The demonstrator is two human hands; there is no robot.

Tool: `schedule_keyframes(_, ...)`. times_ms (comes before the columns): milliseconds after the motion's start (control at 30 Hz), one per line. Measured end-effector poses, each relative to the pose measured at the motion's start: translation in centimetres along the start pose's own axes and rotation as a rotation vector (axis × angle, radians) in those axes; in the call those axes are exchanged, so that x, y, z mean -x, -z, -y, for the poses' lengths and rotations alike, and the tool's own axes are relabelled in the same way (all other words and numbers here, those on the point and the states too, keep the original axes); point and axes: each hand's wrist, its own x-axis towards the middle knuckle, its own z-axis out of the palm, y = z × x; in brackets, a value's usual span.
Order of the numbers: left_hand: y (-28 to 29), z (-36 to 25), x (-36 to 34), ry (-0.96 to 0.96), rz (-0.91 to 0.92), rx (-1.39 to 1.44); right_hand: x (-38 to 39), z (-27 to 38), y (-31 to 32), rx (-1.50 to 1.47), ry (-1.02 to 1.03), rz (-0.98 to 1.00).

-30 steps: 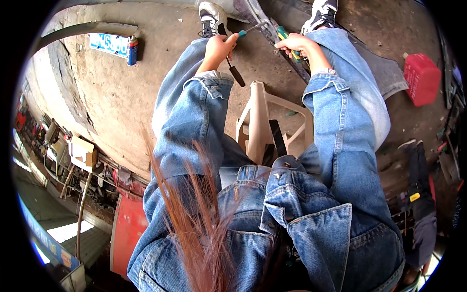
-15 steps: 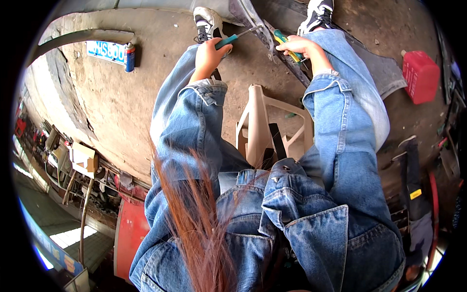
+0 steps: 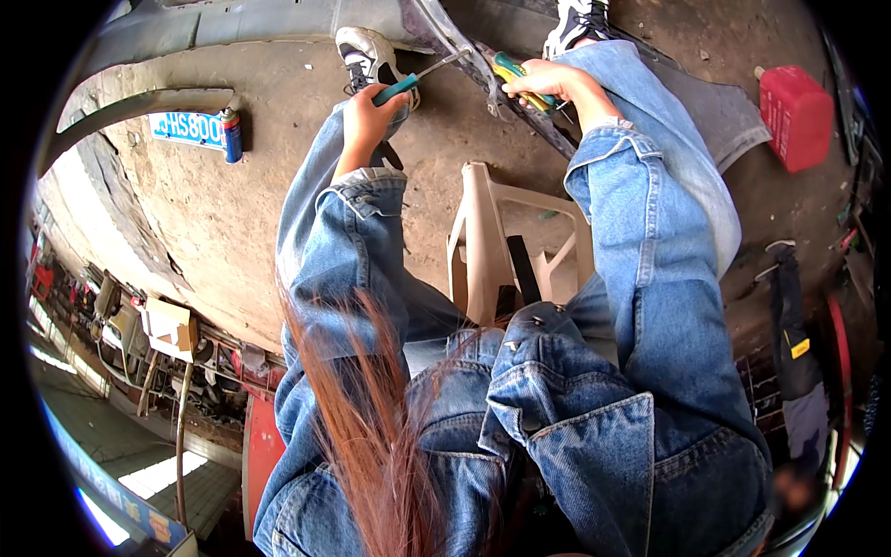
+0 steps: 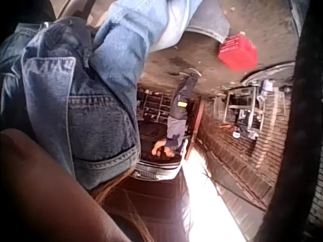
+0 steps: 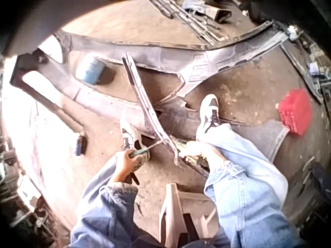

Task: The person selects a socket from a tool kit and then sits on a stool to work on a car bumper held by another person. They use a ratchet and pliers to remove fasteners and clips from the bumper, passing tools back and forth with the other person.

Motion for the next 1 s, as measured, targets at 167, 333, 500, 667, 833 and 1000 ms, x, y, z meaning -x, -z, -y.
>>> schedule_keyframes(167,0.3,-0.5,-0.2,0.019,-0.035,-0.015,0.1,0.2,-1.1,-0.069,0.000,-0.073)
schedule_keyframes(333,0.3,-0.8,-0.4,0.076,0.020,-0.005,-1.7,-0.8,-1.8,0.165,0.062,-0.277)
schedule_keyframes(500,0.1,-0.9,-0.1,0.186,0.143,0.052,-2.6,-0.2,-0.7,0.068,-0.069,-0.397)
schedule_keyframes(667,0.2,-1.9,-0.7,0.275,0.225,0.151,-4.2,-2.1,-0.4,0.540,0.088,-0.842)
schedule_keyframes(833,-0.4,-0.6,0.0,0.382,0.281,0.312,-0.9,3.4,-9.1,0.232,0.424,-1.409)
schedule_keyframes(1000,-0.6,-2.1,-0.4,0.407,0.308,0.359,-7.3,3.2,-17.5,-0.771,0.113,-0.506)
